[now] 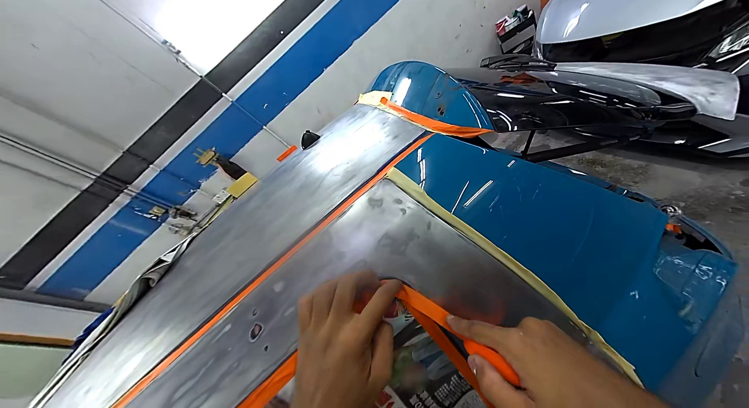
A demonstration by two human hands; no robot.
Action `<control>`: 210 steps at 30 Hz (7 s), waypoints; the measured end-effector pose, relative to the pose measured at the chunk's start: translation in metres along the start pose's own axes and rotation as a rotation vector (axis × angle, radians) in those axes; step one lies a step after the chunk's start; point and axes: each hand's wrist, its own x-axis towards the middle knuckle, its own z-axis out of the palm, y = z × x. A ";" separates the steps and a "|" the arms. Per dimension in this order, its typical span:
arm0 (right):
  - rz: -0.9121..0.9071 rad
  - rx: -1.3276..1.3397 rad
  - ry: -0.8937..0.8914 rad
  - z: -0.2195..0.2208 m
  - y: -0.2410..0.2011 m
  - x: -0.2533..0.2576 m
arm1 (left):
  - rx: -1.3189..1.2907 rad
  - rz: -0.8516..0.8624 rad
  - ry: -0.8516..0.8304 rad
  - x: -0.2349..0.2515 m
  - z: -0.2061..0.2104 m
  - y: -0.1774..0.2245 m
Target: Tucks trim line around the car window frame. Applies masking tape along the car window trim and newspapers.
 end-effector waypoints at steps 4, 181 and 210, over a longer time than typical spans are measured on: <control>0.044 0.125 -0.080 -0.002 0.003 0.006 | 0.007 0.095 -0.037 -0.004 -0.002 -0.013; 0.642 -0.017 0.231 0.276 0.054 -0.100 | 0.000 0.900 -0.284 -0.144 0.102 0.081; 0.623 0.281 0.238 0.285 0.041 -0.112 | 0.016 1.108 -0.421 -0.135 0.100 0.092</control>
